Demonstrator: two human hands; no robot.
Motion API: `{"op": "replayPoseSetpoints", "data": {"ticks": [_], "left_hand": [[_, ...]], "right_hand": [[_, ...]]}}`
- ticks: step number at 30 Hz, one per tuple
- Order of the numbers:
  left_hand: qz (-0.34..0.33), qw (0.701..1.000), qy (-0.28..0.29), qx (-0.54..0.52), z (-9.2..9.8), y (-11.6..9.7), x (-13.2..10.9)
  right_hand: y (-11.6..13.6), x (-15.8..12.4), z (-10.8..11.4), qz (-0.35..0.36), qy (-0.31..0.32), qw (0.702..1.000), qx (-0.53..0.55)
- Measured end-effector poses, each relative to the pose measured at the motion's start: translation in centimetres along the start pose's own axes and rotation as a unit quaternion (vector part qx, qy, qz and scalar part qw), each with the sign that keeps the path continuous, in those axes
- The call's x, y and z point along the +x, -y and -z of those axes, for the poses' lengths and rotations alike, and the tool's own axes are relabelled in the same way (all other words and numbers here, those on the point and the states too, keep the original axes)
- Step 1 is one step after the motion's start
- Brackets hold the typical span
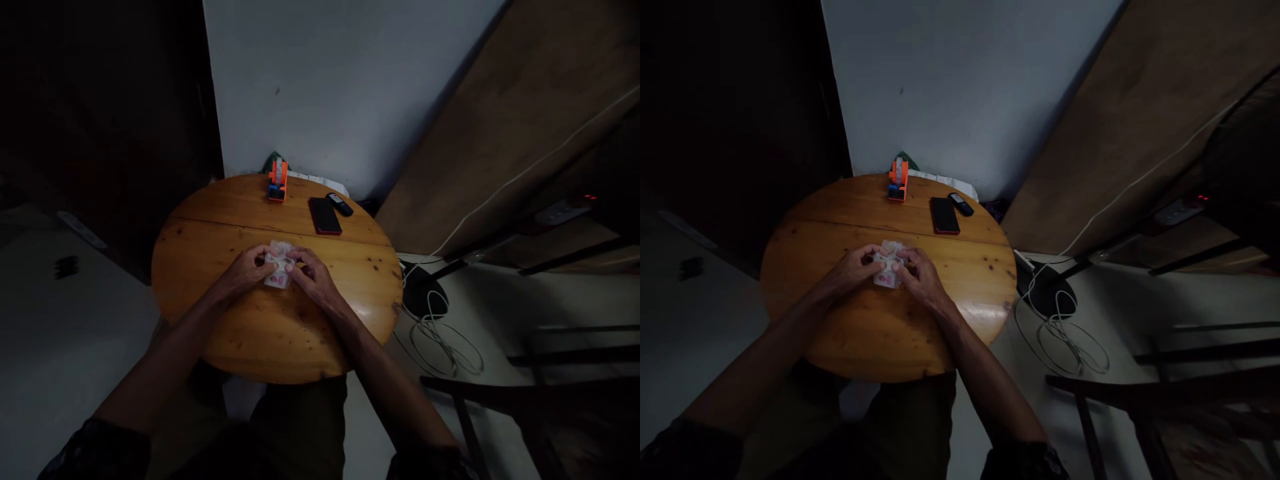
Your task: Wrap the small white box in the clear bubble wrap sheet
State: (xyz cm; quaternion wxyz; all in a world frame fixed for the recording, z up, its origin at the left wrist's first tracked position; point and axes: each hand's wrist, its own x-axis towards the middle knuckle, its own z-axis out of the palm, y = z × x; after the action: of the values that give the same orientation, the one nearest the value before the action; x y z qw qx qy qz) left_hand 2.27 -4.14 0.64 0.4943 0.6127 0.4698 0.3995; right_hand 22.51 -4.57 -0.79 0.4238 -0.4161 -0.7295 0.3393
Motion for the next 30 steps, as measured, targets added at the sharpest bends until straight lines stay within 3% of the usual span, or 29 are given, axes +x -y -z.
{"op": "replayPoseSetpoints", "data": {"ticks": [9, 18, 25, 30], "left_hand": [[-0.014, 1.0, 0.015, 0.002, -0.2, 0.4, 0.0], [-0.062, 0.993, -0.003, 0.105, 0.0, 1.0, 0.3], [-0.05, 0.996, 0.021, 0.065, -0.2, 0.7, 0.0], [-0.048, 0.999, -0.001, 0.018, -0.4, 1.0, -0.1]], "right_hand": [[-0.5, 0.4, -0.9, -0.001, 0.018, 1.0, -0.007], [-0.6, 0.6, -0.8, 0.003, 0.018, 1.0, -0.011], [0.0, 0.3, -1.2, -0.011, -0.02, 1.0, 0.01], [0.5, 0.0, -1.2, 0.06, -0.039, 0.997, -0.039]]}}
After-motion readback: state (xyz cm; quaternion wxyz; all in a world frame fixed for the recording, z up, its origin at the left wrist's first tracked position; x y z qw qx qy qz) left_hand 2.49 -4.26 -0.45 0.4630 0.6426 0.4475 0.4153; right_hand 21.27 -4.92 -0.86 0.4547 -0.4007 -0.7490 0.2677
